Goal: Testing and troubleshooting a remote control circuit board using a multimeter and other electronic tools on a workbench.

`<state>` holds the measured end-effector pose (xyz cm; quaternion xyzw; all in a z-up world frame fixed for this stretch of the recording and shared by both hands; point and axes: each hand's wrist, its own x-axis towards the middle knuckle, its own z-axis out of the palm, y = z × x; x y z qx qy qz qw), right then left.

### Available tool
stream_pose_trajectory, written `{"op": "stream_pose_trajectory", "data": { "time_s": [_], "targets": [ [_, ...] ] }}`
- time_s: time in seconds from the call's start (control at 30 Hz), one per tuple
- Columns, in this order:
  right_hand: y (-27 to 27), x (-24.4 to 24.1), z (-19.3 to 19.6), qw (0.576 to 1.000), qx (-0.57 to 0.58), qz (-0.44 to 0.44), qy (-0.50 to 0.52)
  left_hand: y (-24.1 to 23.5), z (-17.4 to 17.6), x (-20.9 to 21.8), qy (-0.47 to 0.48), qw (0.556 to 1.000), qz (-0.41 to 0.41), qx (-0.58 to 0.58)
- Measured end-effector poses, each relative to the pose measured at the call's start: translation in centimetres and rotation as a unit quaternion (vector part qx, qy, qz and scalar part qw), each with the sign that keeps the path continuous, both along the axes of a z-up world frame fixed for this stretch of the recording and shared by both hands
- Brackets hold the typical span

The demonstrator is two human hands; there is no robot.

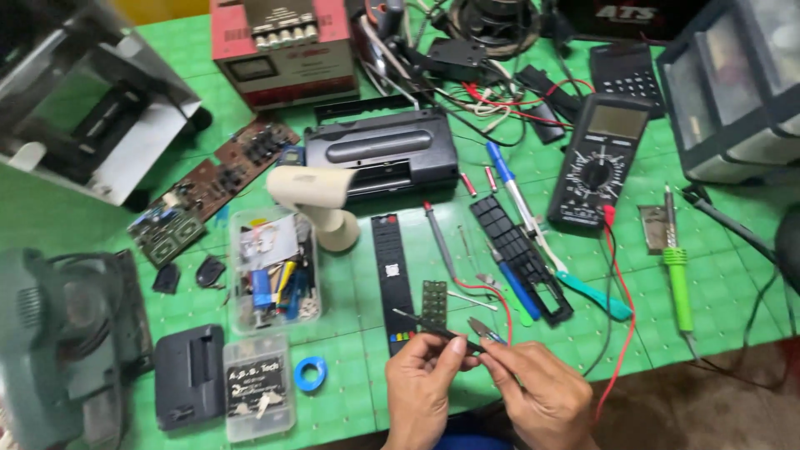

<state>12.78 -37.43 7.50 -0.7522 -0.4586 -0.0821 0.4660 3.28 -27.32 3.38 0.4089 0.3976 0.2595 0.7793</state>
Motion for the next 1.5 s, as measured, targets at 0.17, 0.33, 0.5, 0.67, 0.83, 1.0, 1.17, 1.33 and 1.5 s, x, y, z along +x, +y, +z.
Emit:
{"op": "stream_pose_trajectory", "data": {
  "time_s": [0.17, 0.33, 0.5, 0.67, 0.83, 1.0, 1.17, 1.33, 1.5],
  "targets": [
    [-0.9, 0.7, -0.7, 1.000, -0.026, -0.005, 0.003, -0.6, -1.4, -0.5, 0.007, 0.999, -0.008, 0.050],
    [-1.5, 1.6, -0.9, 0.996, -0.041, 0.043, 0.065, -1.0, -2.2, -1.1, 0.023, 0.996, -0.013, 0.087],
    [-1.7, 2.4, -0.9, 0.993, -0.045, 0.080, 0.080, -1.1, -2.1, -1.2, 0.009, 0.993, -0.035, 0.110],
    [-2.0, 3.3, -1.0, 0.991, -0.048, 0.080, 0.099, -0.8, -1.5, -1.4, 0.015, 0.994, -0.068, 0.082],
    [-2.3, 4.1, -0.9, 0.986, -0.055, 0.103, 0.117, 0.8, 0.5, -1.3, 0.060, 0.984, -0.141, 0.086],
    [-2.7, 4.3, -0.9, 0.983, -0.070, 0.100, 0.138, 3.4, 3.0, -2.2, -0.015, 0.958, -0.274, 0.085],
    [-2.6, 4.7, -0.4, 0.979, -0.086, 0.122, 0.141, 5.8, 6.4, -1.8, 0.081, 0.891, -0.331, 0.300],
    [-2.5, 4.9, -0.4, 0.978, -0.099, 0.137, 0.123, 5.9, 6.0, -1.2, 0.092, 0.772, -0.418, 0.470],
    [-2.5, 4.9, 0.0, 0.979, -0.095, 0.117, 0.136, 4.5, 5.3, -0.8, 0.060, 0.798, -0.431, 0.417]
  ]
}}
